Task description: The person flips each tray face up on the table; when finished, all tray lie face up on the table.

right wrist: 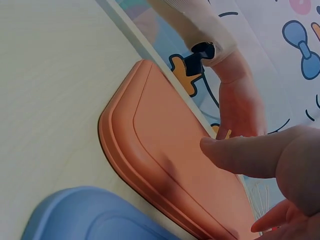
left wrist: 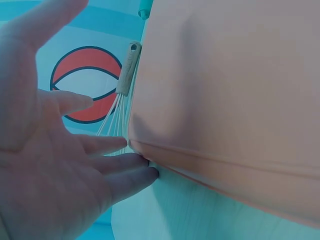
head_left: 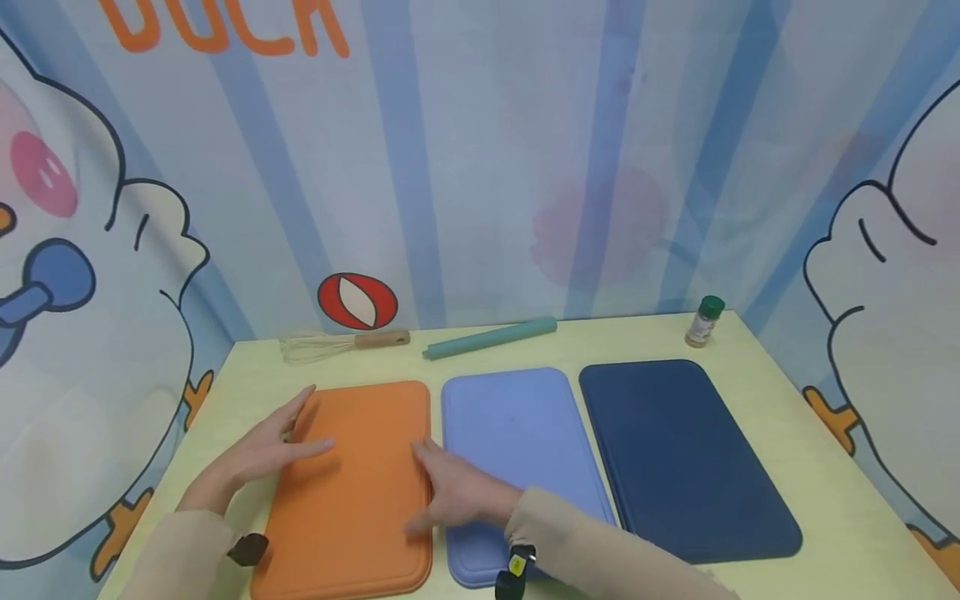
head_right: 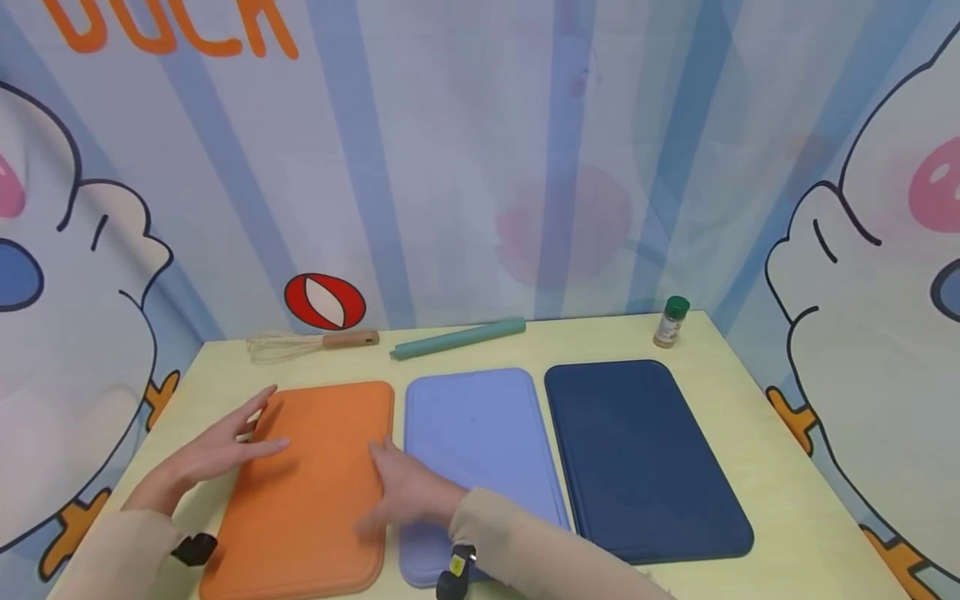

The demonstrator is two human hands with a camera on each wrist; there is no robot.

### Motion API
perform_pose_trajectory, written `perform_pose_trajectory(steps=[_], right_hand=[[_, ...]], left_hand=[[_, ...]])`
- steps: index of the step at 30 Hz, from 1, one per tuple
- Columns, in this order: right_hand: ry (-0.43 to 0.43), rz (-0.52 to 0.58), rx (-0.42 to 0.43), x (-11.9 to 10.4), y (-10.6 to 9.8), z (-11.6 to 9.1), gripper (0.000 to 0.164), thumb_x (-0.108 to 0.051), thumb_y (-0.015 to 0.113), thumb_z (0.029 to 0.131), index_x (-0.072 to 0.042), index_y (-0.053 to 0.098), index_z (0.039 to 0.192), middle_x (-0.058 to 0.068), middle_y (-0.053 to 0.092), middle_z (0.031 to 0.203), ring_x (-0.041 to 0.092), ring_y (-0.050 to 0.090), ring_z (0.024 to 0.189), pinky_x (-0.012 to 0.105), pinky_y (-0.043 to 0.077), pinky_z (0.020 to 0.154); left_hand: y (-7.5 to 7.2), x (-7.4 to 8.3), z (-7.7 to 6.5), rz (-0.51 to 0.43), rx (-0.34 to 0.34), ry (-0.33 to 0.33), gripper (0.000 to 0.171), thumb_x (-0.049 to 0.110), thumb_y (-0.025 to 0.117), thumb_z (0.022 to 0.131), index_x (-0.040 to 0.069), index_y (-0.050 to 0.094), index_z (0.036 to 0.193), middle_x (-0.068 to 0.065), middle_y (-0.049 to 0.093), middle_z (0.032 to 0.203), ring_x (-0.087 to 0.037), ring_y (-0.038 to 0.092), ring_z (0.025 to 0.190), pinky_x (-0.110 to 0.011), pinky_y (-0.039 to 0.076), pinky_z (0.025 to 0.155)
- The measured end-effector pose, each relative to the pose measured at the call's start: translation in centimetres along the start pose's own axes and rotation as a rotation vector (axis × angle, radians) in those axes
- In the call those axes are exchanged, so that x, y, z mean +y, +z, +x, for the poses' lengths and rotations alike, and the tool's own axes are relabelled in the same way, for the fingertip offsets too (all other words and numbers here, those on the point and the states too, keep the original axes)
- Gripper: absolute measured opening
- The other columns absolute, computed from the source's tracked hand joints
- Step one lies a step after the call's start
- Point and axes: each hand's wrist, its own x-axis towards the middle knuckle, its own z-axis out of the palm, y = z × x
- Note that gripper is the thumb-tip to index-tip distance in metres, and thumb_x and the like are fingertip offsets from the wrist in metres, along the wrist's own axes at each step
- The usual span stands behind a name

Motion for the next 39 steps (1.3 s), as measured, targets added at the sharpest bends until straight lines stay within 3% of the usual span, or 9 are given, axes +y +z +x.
perform_pose_trajectory(steps=[5,13,21,32,39], right_hand=[[0.003,-0.021,0.005,0.1,0.1,0.1,0.114,-0.025,0.095,0.078,-0.002,0.026,0.166,0.022,0.016,0.173,0.034,0.018,0.160,0.045,0.023,0.129],[0.000,-0.035,0.003,0.1,0.2,0.0,0.114,-0.024,0.096,0.077,-0.002,0.027,0.166,0.023,0.015,0.173,0.035,0.020,0.160,0.045,0.024,0.128],[-0.007,-0.035,0.003,0.1,0.2,0.0,0.114,-0.024,0.096,0.077,-0.002,0.028,0.165,0.023,0.016,0.173,0.035,0.020,0.160,0.045,0.024,0.128],[-0.013,-0.025,0.001,-0.1,0.0,-0.1,0.114,-0.025,0.097,0.076,-0.003,0.029,0.165,0.023,0.018,0.173,0.034,0.021,0.159,0.044,0.026,0.128],[-0.023,-0.014,0.007,-0.1,0.0,-0.1,0.114,-0.025,0.097,0.076,-0.004,0.028,0.165,0.023,0.016,0.173,0.034,0.020,0.160,0.043,0.024,0.128]], left_hand=[[0.0,-0.1,0.1,-0.024,0.005,0.042,0.105,0.036,0.077,0.096,0.003,0.009,0.168,-0.032,0.010,0.171,-0.067,0.019,0.147,-0.079,0.026,0.114],[-0.2,-0.1,-0.2,-0.094,0.000,-0.028,0.103,0.037,0.076,0.096,0.013,0.009,0.170,-0.035,0.018,0.167,-0.063,0.021,0.148,-0.079,0.028,0.113],[-0.7,0.1,-0.5,-0.108,0.017,-0.047,0.106,0.036,0.079,0.095,0.016,0.008,0.171,-0.035,0.026,0.163,-0.062,0.029,0.145,-0.077,0.034,0.111],[-1.3,0.1,-0.8,-0.137,0.037,-0.007,0.104,0.029,0.082,0.093,0.016,0.013,0.171,-0.035,0.031,0.161,-0.060,0.032,0.145,-0.074,0.038,0.110],[-2.4,-0.3,-1.2,-0.155,0.036,0.059,0.095,0.021,0.083,0.092,0.010,0.026,0.167,-0.033,0.034,0.162,-0.060,0.036,0.143,-0.069,0.046,0.106]])
